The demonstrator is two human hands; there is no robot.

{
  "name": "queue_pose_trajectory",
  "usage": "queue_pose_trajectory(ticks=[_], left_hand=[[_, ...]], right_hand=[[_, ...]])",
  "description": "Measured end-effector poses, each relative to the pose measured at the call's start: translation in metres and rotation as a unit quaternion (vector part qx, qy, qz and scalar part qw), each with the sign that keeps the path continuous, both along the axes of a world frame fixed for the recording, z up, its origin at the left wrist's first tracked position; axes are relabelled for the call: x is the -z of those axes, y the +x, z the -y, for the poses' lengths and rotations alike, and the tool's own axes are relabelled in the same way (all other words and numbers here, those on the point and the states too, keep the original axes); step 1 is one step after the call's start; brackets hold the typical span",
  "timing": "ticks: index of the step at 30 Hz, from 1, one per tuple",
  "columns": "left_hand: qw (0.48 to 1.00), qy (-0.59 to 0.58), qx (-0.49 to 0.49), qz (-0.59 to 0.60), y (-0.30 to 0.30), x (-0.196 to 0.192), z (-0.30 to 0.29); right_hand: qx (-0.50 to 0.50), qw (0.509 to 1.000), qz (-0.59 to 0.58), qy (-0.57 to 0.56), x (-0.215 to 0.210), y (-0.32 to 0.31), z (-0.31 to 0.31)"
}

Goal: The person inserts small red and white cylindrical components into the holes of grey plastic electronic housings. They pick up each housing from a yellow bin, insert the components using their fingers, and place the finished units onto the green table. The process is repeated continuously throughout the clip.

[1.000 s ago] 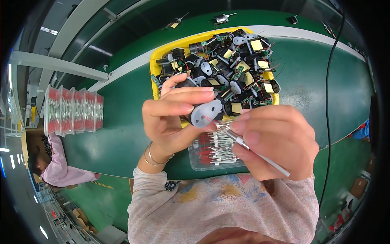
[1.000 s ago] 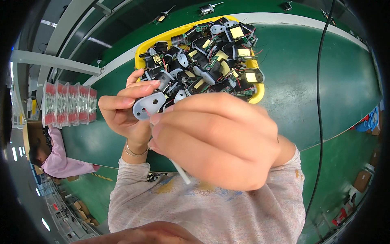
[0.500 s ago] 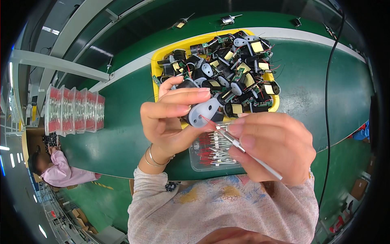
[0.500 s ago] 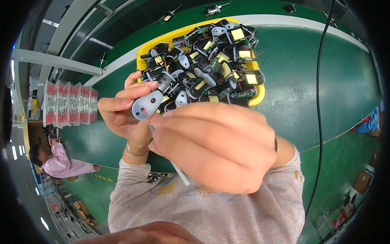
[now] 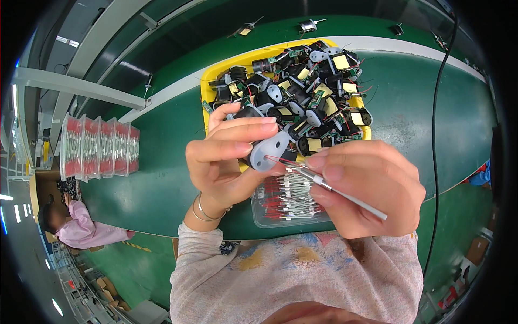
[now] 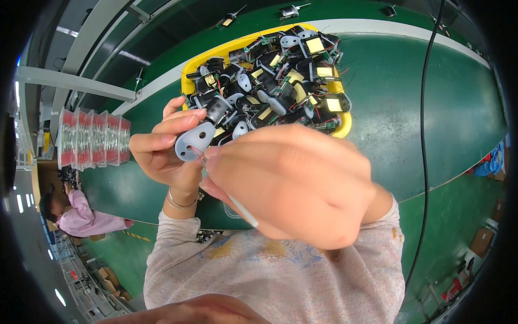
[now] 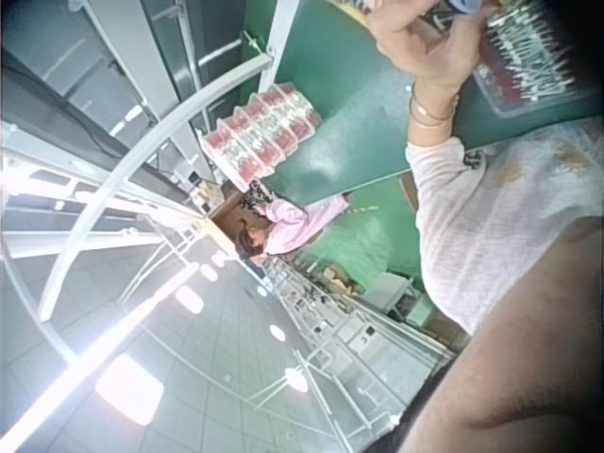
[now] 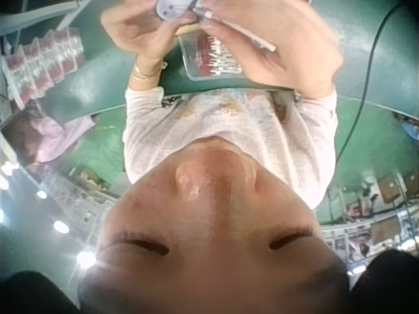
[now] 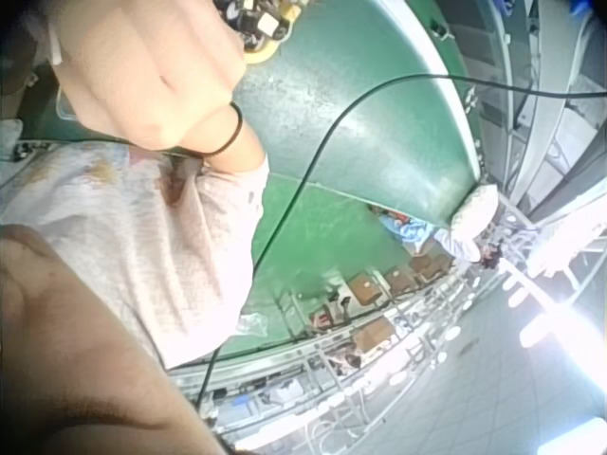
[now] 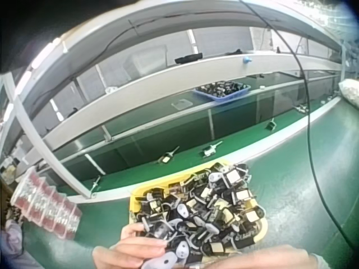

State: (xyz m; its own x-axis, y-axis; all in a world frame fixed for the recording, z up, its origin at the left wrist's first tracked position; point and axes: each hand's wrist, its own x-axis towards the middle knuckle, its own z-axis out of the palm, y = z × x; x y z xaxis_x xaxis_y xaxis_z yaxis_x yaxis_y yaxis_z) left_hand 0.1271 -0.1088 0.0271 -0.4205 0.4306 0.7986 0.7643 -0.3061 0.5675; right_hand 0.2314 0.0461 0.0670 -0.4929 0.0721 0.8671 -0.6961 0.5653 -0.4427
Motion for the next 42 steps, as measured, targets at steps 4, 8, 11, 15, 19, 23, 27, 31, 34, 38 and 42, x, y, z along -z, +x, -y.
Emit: queue_pose_trajectory(ticks=[4, 8, 11, 15, 19, 23, 27, 31, 34, 38, 42], left_hand=[[1.0, -0.001, -0.008, -0.007, 0.0, -0.001, 0.0], [1.0, -0.009, -0.014, -0.023, -0.002, -0.001, 0.001], [0.999, -0.007, -0.02, -0.025, -0.001, -0.002, 0.001], [0.999, -0.002, -0.028, -0.027, 0.0, -0.001, 0.002], [0.999, 0.006, -0.033, -0.027, 0.0, 0.001, 0.002], [0.999, 0.008, -0.041, -0.031, 0.001, 0.0, 0.003], [0.999, 0.006, -0.033, -0.03, 0.0, 0.0, 0.001], [0.999, -0.004, -0.005, -0.042, -0.001, 0.0, 0.003], [0.999, 0.021, 0.011, -0.028, 0.0, 0.003, -0.002], [0.998, 0.013, 0.031, 0.059, 0.002, 0.003, -0.001], [0.972, 0.002, 0.062, 0.226, 0.004, 0.001, -0.001]], right_hand=[[0.007, 1.0, 0.006, 0.013, 0.0, 0.003, 0.001], [0.009, 1.0, 0.009, 0.014, -0.001, 0.003, 0.0], [0.011, 1.0, 0.009, 0.014, -0.001, 0.003, 0.0], [0.011, 0.999, 0.0, 0.033, 0.001, 0.004, 0.001], [0.03, 0.998, -0.014, 0.061, 0.001, 0.007, 0.003], [0.037, 0.997, -0.027, 0.061, 0.001, 0.006, 0.005], [0.023, 0.998, -0.021, 0.057, 0.002, 0.005, 0.002], [0.002, 1.0, -0.009, 0.021, 0.005, 0.0, 0.002], [-0.002, 1.0, 0.012, 0.009, 0.005, -0.005, 0.001], [-0.009, 0.998, 0.06, 0.009, 0.002, -0.013, -0.002], [0.02, 0.993, 0.109, 0.032, 0.004, -0.017, -0.009]])
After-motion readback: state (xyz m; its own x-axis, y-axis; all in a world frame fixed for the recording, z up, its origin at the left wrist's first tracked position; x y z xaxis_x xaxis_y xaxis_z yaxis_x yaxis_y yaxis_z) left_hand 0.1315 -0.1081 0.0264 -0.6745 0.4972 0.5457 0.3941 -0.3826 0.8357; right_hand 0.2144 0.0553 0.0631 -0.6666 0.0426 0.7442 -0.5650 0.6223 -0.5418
